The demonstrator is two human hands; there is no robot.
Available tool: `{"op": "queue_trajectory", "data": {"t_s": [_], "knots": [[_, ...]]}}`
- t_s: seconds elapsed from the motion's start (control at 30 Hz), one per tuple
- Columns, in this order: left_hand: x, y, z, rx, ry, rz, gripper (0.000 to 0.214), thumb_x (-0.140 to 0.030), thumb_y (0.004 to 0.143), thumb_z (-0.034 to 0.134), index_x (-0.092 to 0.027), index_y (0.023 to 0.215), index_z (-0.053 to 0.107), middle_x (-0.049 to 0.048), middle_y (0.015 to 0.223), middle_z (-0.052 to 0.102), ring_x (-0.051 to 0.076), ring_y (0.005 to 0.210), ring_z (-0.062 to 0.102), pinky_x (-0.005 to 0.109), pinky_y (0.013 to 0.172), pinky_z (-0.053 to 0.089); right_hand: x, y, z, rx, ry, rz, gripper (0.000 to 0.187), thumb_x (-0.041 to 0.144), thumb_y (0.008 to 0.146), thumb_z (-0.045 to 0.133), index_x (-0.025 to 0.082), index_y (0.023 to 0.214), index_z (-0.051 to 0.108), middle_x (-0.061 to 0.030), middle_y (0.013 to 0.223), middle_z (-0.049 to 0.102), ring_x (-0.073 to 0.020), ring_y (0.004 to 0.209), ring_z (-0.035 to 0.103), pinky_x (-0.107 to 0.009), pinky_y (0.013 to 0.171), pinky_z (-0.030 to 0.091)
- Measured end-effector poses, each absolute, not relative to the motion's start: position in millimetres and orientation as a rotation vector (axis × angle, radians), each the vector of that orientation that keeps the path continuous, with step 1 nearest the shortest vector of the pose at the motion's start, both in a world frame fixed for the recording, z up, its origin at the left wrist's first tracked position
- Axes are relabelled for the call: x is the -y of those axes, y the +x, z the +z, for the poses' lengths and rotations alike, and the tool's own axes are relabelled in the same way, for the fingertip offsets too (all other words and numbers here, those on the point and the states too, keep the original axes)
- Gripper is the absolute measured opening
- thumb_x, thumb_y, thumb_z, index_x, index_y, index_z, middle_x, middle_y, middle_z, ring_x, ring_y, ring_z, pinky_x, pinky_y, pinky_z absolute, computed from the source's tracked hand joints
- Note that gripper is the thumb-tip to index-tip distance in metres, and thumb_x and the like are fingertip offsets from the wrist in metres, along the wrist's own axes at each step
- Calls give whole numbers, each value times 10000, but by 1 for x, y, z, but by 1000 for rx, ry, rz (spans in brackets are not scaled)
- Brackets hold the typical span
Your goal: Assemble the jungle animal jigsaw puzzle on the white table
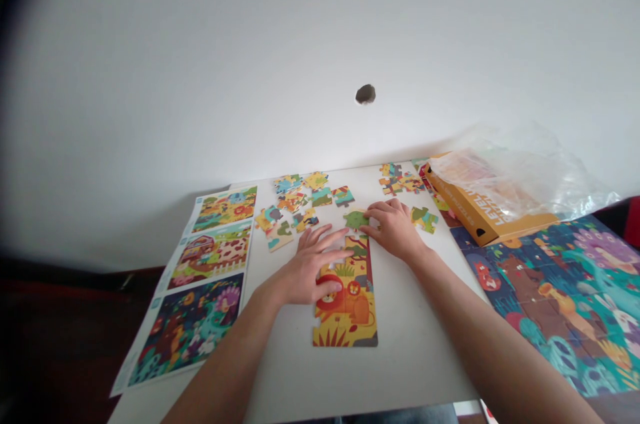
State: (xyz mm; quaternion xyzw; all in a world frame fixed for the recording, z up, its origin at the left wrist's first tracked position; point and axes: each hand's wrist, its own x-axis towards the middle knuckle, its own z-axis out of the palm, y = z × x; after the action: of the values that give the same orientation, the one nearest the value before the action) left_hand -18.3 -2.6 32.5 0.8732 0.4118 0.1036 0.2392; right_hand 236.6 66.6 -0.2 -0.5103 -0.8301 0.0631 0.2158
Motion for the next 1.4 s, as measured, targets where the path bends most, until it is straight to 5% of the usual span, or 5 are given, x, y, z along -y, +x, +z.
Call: {"op": "queue_trajectory", "data": {"t_s": [0.93, 1.4], "knots": [[1, -24, 36, -1114, 2341, 206, 683, -274, 740, 737, -338, 1386, 528, -9, 1582, 373, 382, 1502, 149, 673, 1195, 25, -63, 235, -3, 2304, -1189, 267, 208, 224, 939, 565, 268, 1080, 712, -65, 1197, 677, -268, 1066, 538, -464, 933, 428], [1, -23, 34, -1110, 2371, 254, 685, -282, 717, 755, -328, 1370, 553, 8, 1572, 389, 373, 1478, 194, 643, 1204, 61, -54, 225, 4, 2321, -1142, 300, 197, 244, 898, 623, 294, 1055, 731, -83, 1186, 619, -276, 1093, 525, -473, 951, 430]]}}
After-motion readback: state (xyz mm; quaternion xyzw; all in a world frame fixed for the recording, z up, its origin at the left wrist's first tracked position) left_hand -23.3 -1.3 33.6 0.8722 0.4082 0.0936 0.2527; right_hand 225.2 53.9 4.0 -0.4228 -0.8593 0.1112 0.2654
